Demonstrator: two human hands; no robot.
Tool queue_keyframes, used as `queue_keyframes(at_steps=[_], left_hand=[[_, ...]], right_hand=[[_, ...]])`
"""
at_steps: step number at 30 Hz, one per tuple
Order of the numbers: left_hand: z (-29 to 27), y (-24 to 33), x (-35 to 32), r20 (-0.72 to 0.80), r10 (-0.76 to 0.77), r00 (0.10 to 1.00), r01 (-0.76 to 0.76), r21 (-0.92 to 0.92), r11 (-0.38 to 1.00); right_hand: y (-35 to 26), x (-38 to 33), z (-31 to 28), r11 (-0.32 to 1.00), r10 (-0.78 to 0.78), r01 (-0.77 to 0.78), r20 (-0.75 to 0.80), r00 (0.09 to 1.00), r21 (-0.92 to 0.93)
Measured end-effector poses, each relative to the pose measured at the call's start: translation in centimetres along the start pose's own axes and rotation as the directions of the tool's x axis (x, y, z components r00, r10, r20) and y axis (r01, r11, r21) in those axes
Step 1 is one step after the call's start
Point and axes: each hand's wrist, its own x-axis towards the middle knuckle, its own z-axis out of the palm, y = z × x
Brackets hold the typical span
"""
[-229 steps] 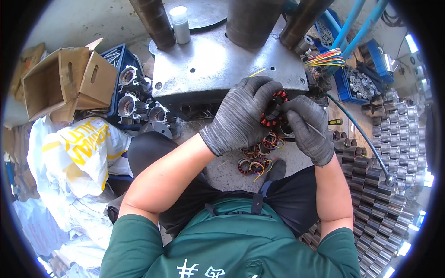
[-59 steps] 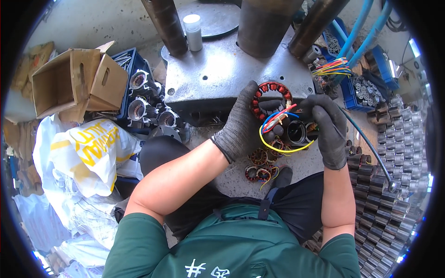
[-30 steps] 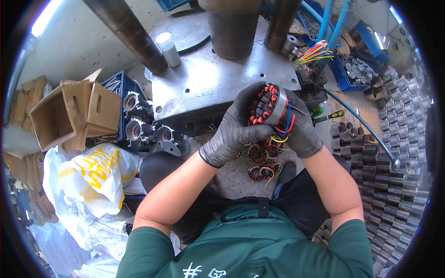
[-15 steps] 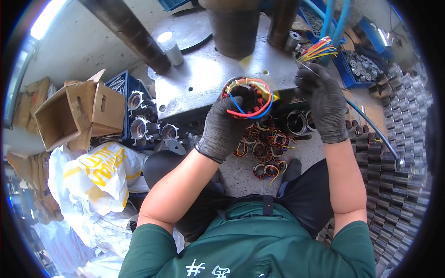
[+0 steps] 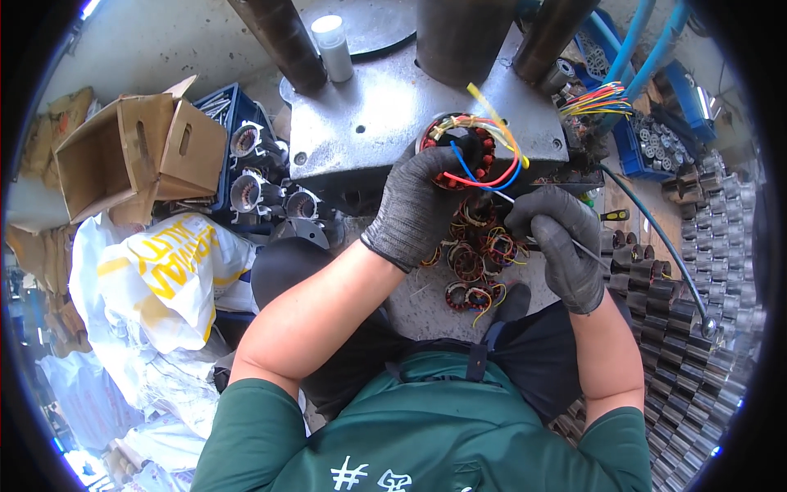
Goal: The person is seen assembling a stator for a motor, including pressing it into a metal housing using an industrial press.
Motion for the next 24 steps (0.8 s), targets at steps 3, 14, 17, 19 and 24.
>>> queue_keyframes(at_steps=[3,14,17,19,24], left_hand=[[0.3,0.1,-0.3,0.079,0.069,0.995,-0.083,0.191,0.978],[1.4,0.6,-0.9,0.007,0.122,0.992,-0.118,0.339,0.933],[1.6,0.7,-1.0,0.032,0.161,0.986,-0.162,0.351,0.922],[1.6,0.6,-1.1,0.018,0.139,0.99,-0.138,0.311,0.94],[1.5,0.5,-1.1,0.001,0.12,0.993,-0.113,0.347,0.931]], right_hand=[[0.4,0.2,0.2,1.0,0.009,-0.009,-0.005,1.0,-0.006],[1.1,0.4,0.1,1.0,0.021,-0.02,0.046,0.999,-0.014],[1.0,0.4,0.2,0.999,-0.003,0.005,0.04,0.999,-0.031],[0.9,0.4,0.3,0.999,-0.004,0.005,0.03,1.0,-0.042],[0.9,0.5,0.9,0.999,0.003,-0.004,-0.012,1.0,-0.048]])
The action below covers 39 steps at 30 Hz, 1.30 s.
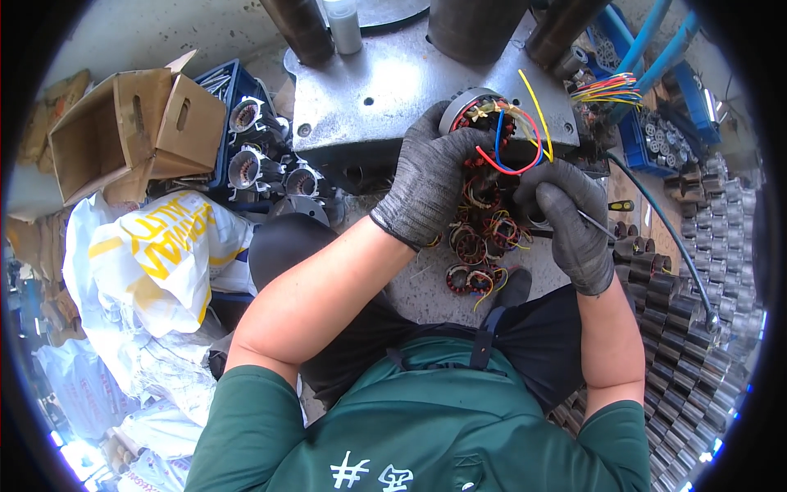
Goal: The person is seen assembling a stator for a motor, including pressing it into a metal housing using an industrial press.
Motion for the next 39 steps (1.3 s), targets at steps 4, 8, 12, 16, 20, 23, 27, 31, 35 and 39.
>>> queue_keyframes(at_steps=[4,8,12,16,20,23,27,31,35,39], left_hand=[[0.0,-0.1,0.3,0.011,-0.011,1.0,0.012,-0.086,0.996],[-0.6,-0.3,0.4,0.047,-0.015,0.999,0.02,-0.09,0.996],[-1.8,-0.5,1.4,0.003,-0.138,0.99,0.138,-0.078,0.987],[-2.4,-0.5,1.8,0.032,-0.055,0.998,0.058,-0.092,0.994],[-2.0,0.0,1.5,-0.054,-0.207,0.977,0.164,-0.435,0.885],[-1.6,0.5,1.4,-0.052,-0.23,0.972,0.178,-0.475,0.862],[-0.8,-0.3,1.3,-0.014,-0.147,0.989,0.131,-0.378,0.916],[-1.3,-0.6,0.6,0.182,-0.361,0.915,0.403,-0.48,0.779],[-1.4,-1.1,0.3,0.217,-0.388,0.896,0.442,-0.53,0.724],[0.1,-1.7,-0.5,0.178,-0.356,0.917,0.397,-0.338,0.853]], right_hand=[[0.7,0.6,-1.0,0.96,0.169,-0.177,0.056,0.984,0.218],[1.5,1.2,-2.7,0.849,0.321,-0.28,-0.015,0.947,0.449],[1.9,1.9,-4.9,0.862,0.248,-0.216,-0.01,0.969,0.459],[3.8,3.4,-5.8,0.981,0.171,-0.149,-0.186,0.968,0.128],[7.7,6.3,-4.8,0.819,-0.218,0.154,-0.051,0.975,-0.553],[9.9,8.4,-3.9,0.528,-0.24,0.135,0.006,0.971,-0.839],[10.6,9.8,-3.9,0.482,-0.228,0.078,-0.04,0.973,-0.873],[9.1,10.4,-4.2,0.641,-0.038,-0.03,-0.071,0.997,-0.767],[6.4,8.4,-2.4,0.914,-0.185,0.146,-0.068,0.98,-0.379],[4.8,6.5,0.4,0.982,-0.188,0.18,0.167,0.968,0.059]])
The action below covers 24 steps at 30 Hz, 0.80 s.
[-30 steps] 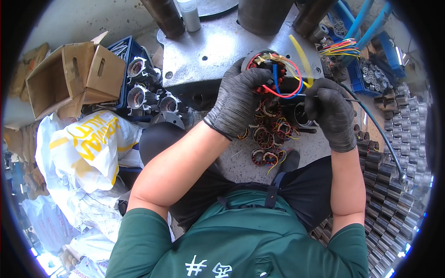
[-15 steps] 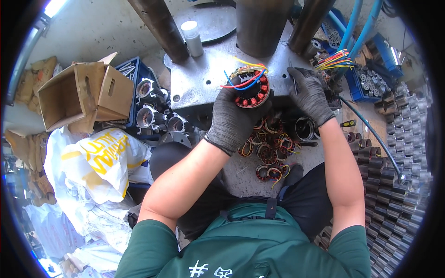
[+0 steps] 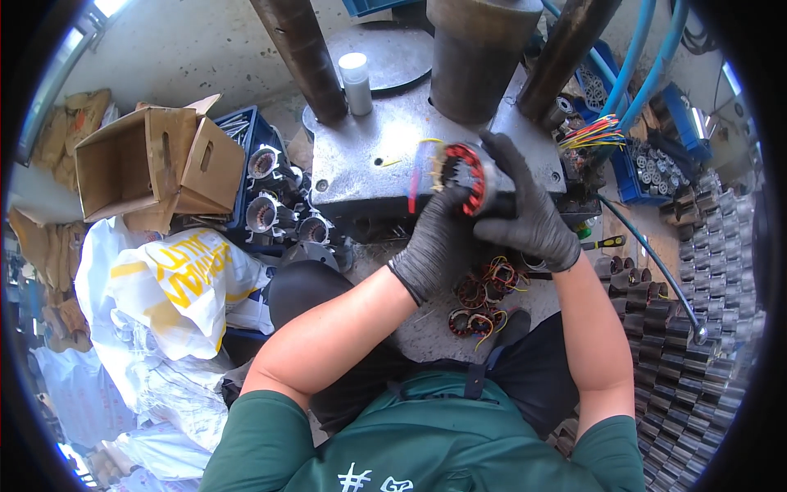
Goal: The person is seen assembling a stator for a motor, including pressing it into a metal housing using an industrial press.
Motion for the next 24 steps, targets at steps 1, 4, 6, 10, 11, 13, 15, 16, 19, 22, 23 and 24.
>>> queue_keyframes(at_steps=[1,4,6,10,11,13,15,16,19,22,23,24], left_hand=[[0.5,-0.6,0.0,-0.019,0.017,1.0,-0.016,0.087,0.996],[1.1,-1.0,-0.8,0.008,-0.021,1.0,0.019,0.215,0.976],[0.8,-0.7,-1.1,0.091,-0.037,0.995,0.001,0.361,0.933],[-0.1,-0.8,-0.6,0.142,0.193,0.971,-0.238,0.663,0.709],[-0.3,-0.7,-0.4,0.121,0.221,0.968,-0.244,0.662,0.708],[-0.7,-0.9,-0.3,0.064,0.292,0.954,-0.26,0.658,0.707],[-0.7,-1.2,-0.2,0.106,0.41,0.906,-0.369,0.674,0.64],[-0.7,-1.3,-0.1,0.117,0.472,0.874,-0.417,0.68,0.604],[-0.6,-0.8,0.1,0.111,0.485,0.867,-0.436,0.638,0.634],[-0.3,-0.5,0.2,0.234,0.578,0.782,-0.543,0.71,0.448],[-0.2,-0.5,0.0,0.313,0.577,0.754,-0.561,0.763,0.32],[-0.2,-0.4,-0.2,0.401,0.572,0.716,-0.587,0.789,0.181]], right_hand=[[-0.1,0.1,0.1,0.999,-0.009,0.011,0.052,0.999,-0.04],[-0.6,-1.4,0.5,0.896,0.26,-0.233,-0.019,0.966,0.377],[-0.6,-2.1,0.4,0.833,0.293,-0.212,-0.081,0.953,0.511],[-0.4,-3.1,0.1,0.647,0.352,-0.125,-0.149,0.924,0.752],[-0.5,-3.2,-0.3,0.6,0.349,-0.12,-0.123,0.929,0.791],[-0.9,-3.7,-1.0,0.494,0.344,-0.115,-0.072,0.936,0.862],[-1.4,-4.3,-1.8,0.379,0.334,-0.11,-0.025,0.942,0.919],[-1.6,-4.6,-2.1,0.319,0.327,-0.11,0.0,0.945,0.941],[-2.1,-5.1,-2.5,0.326,0.32,-0.135,0.025,0.947,0.936],[-2.4,-5.4,-2.3,0.328,0.346,-0.173,0.052,0.937,0.929],[-2.4,-5.4,-2.3,0.292,0.36,-0.199,0.085,0.929,0.936],[-2.5,-5.4,-2.3,0.255,0.372,-0.224,0.118,0.921,0.941]])
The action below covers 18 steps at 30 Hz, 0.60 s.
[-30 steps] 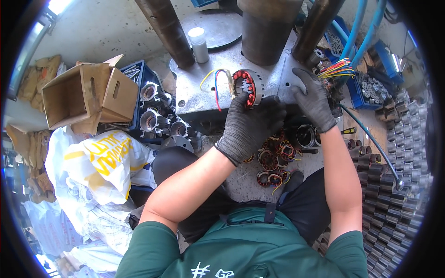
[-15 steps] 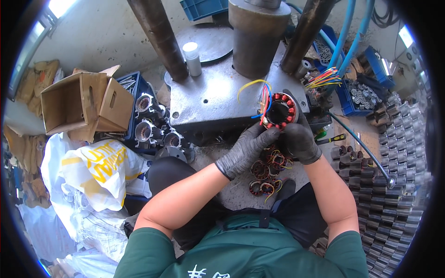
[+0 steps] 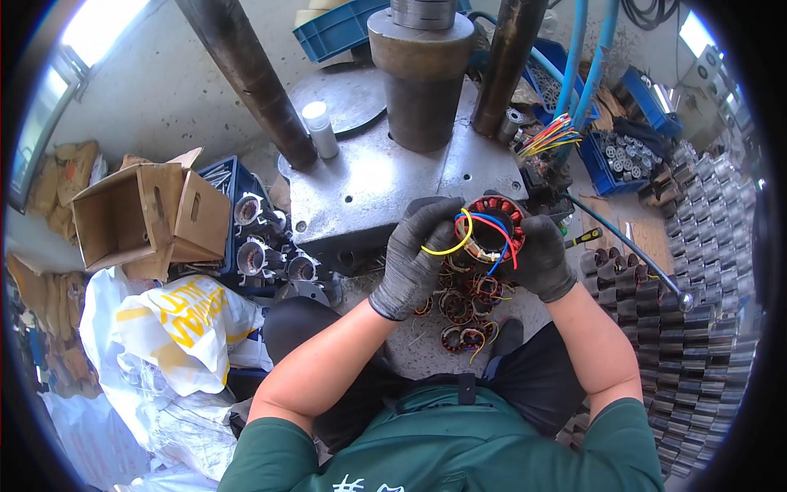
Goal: The person is seen assembling a stator for a motor, including pressing it into a metal housing using an industrial press.
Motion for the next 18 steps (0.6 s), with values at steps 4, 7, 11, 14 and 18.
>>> queue_keyframes(at_steps=[4,7,11,14,18], left_hand=[[0.1,0.4,0.1,0.086,0.026,0.996,-0.028,0.024,0.999],[0.1,0.7,0.3,0.165,0.135,0.977,-0.157,0.126,0.98],[0.3,1.0,0.5,0.258,0.227,0.939,-0.301,0.295,0.907],[0.3,1.2,0.7,0.312,0.235,0.921,-0.352,0.401,0.846],[0.1,0.9,0.9,0.354,0.199,0.914,-0.365,0.499,0.786]], right_hand=[[-0.2,-0.7,0.1,0.999,0.033,-0.033,-0.071,0.997,-0.004],[-0.1,-1.2,0.0,0.998,-0.023,0.014,-0.147,0.989,-0.064],[0.3,-1.5,0.0,0.973,-0.075,0.043,-0.132,0.988,-0.225],[0.7,-1.6,0.4,0.922,-0.118,0.065,-0.117,0.986,-0.381],[1.2,-1.8,0.8,0.839,-0.166,0.055,-0.158,0.973,-0.541]])
